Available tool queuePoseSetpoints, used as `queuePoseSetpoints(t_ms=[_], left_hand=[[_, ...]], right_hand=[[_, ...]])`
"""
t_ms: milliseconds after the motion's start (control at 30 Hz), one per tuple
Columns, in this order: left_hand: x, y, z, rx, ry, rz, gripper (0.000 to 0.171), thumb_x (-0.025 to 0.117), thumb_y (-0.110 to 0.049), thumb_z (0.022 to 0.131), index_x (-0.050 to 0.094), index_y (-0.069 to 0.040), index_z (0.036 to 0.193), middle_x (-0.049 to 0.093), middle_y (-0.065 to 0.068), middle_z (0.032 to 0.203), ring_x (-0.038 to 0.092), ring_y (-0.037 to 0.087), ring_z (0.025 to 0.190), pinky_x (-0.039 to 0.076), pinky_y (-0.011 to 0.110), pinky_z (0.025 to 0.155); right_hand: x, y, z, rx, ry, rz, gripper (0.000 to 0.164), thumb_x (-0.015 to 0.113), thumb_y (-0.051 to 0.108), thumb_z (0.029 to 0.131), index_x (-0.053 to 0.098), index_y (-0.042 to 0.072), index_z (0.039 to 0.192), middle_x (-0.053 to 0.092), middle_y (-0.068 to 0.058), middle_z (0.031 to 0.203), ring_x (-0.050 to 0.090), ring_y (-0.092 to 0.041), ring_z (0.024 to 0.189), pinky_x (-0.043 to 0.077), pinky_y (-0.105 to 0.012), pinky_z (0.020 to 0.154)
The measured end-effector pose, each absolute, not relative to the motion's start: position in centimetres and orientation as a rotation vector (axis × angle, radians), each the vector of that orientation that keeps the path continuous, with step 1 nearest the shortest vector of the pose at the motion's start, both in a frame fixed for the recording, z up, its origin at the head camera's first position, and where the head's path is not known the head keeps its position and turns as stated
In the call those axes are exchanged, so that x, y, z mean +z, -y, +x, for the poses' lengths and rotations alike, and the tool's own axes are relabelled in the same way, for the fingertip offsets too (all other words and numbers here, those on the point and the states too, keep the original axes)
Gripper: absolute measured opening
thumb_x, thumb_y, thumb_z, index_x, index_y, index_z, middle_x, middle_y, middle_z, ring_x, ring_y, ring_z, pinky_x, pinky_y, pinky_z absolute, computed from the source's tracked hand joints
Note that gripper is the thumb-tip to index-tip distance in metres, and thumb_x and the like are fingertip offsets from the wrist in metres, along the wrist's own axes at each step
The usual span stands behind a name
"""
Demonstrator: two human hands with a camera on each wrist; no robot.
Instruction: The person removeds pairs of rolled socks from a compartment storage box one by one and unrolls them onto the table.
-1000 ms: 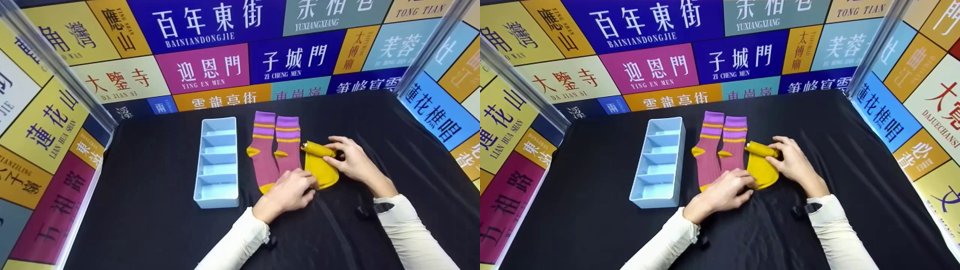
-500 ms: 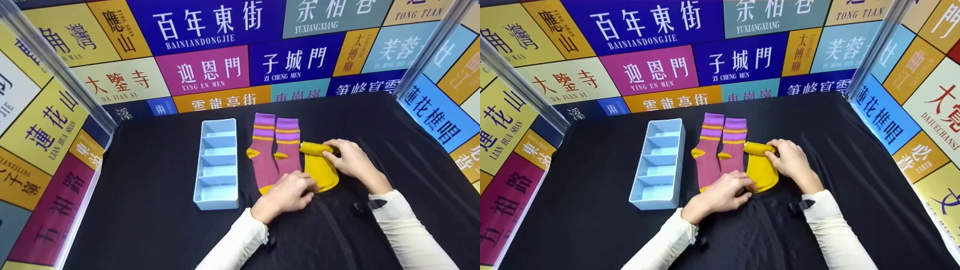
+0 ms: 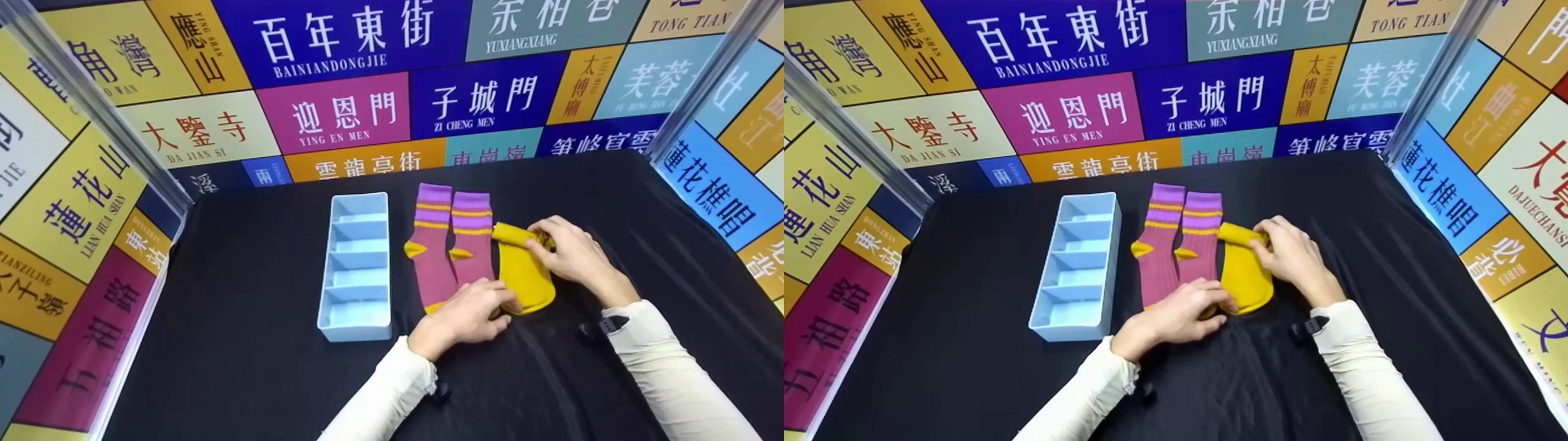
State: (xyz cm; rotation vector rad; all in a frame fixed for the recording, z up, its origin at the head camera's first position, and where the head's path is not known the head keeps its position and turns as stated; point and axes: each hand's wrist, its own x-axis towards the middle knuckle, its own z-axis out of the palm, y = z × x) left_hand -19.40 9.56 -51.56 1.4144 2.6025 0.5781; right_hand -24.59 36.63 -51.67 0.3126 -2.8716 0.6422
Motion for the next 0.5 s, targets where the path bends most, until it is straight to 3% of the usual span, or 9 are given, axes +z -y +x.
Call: queuePoseSetpoints(t_ms=[133,300,500], left_hand=[[-51.5,-9.5,-19.5,0.579,-2.595,1.421,0.025,0.067,-0.025,0.105,0.076,-0.026,0.128,0.07,-0.012,0.126,0.06,0.011,0.115,0.05,0.028,0.1],[-51.6,-9.4,-19.6,0.591,-2.587,1.444,0.025,0.067,-0.024,0.105,0.076,-0.025,0.128,0.071,-0.011,0.126,0.061,0.012,0.116,0.049,0.027,0.101],[-51.6,-9.3,-19.8,0.615,-2.572,1.471,0.026,0.067,-0.022,0.104,0.077,-0.023,0.128,0.072,-0.01,0.126,0.063,0.012,0.116,0.049,0.026,0.102]], right_hand=[[-51.6,-36.6,-24.8,0.621,2.92,0.313,0.046,0.078,0.043,0.099,0.072,0.006,0.124,0.067,-0.015,0.12,0.062,-0.035,0.104,0.054,-0.055,0.088],[-51.9,-36.3,-25.6,0.62,2.817,0.31,0.029,0.081,0.024,0.097,0.074,0.004,0.116,0.068,-0.015,0.122,0.064,-0.036,0.1,0.055,-0.053,0.087],[-52.2,-35.9,-26.2,0.616,2.734,0.294,0.029,0.079,0.016,0.096,0.068,0.012,0.123,0.069,-0.011,0.11,0.062,-0.028,0.084,0.05,-0.042,0.072]])
